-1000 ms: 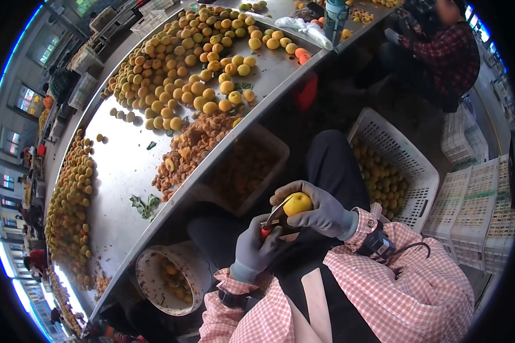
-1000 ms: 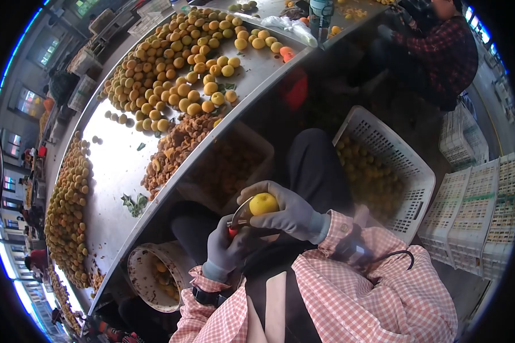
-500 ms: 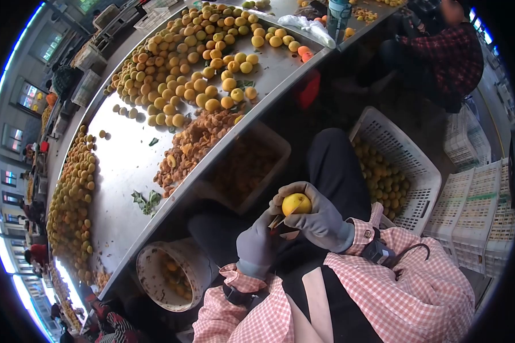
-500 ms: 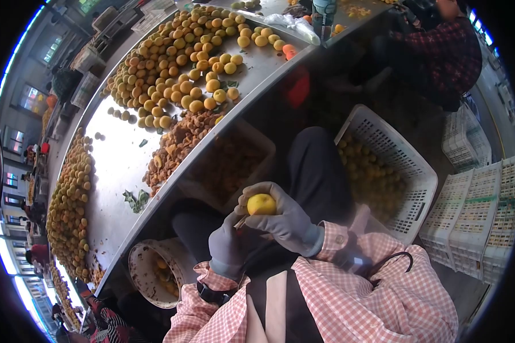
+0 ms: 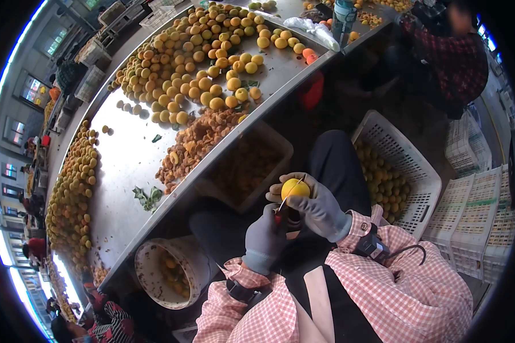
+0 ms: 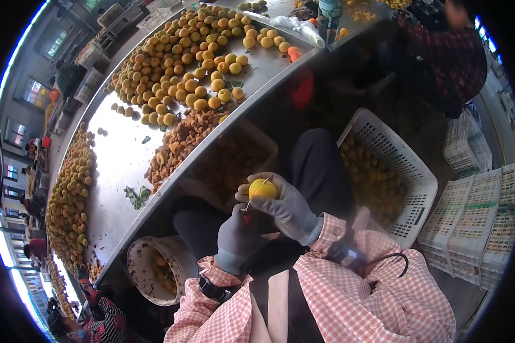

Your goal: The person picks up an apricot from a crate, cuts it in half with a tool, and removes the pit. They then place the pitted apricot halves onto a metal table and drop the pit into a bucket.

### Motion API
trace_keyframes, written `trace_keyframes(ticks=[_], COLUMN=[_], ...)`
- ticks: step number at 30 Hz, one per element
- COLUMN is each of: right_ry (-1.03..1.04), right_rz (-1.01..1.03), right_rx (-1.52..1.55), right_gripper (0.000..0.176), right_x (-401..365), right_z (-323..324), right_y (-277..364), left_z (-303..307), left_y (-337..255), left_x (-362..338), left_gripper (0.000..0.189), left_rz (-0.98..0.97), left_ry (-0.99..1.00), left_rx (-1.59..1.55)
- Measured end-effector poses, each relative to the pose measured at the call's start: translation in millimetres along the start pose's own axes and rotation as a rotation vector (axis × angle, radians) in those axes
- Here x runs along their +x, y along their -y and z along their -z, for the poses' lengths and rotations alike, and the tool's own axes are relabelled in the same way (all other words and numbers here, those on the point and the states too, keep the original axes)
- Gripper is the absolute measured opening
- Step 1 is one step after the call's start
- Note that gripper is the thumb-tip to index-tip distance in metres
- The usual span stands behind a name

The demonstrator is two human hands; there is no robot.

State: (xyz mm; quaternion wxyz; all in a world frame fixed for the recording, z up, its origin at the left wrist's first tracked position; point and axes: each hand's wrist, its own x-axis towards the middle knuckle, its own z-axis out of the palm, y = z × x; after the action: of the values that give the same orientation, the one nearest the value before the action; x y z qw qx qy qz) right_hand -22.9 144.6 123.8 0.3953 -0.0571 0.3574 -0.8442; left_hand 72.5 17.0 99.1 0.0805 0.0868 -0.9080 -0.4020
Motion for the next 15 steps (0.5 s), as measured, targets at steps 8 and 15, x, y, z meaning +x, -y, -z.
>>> trace_keyframes(ticks=[8, 15], right_ry=[0.066, 0.085], right_rz=[0.097, -0.057], right_rx=[-0.259, 0.230], right_gripper=[0.045, 0.047], right_x=[4.7, 0.9], right_z=[1.9, -14.7], right_y=[-1.6, 3.9], left_z=[11.0, 5.0], left_y=[-6.3, -2.9], left_x=[4.3, 4.7], left_gripper=[0.038, 0.031], left_rz=[-0.008, 0.030], left_ry=[-0.003, -0.075], left_rx=[0.010, 0.105])
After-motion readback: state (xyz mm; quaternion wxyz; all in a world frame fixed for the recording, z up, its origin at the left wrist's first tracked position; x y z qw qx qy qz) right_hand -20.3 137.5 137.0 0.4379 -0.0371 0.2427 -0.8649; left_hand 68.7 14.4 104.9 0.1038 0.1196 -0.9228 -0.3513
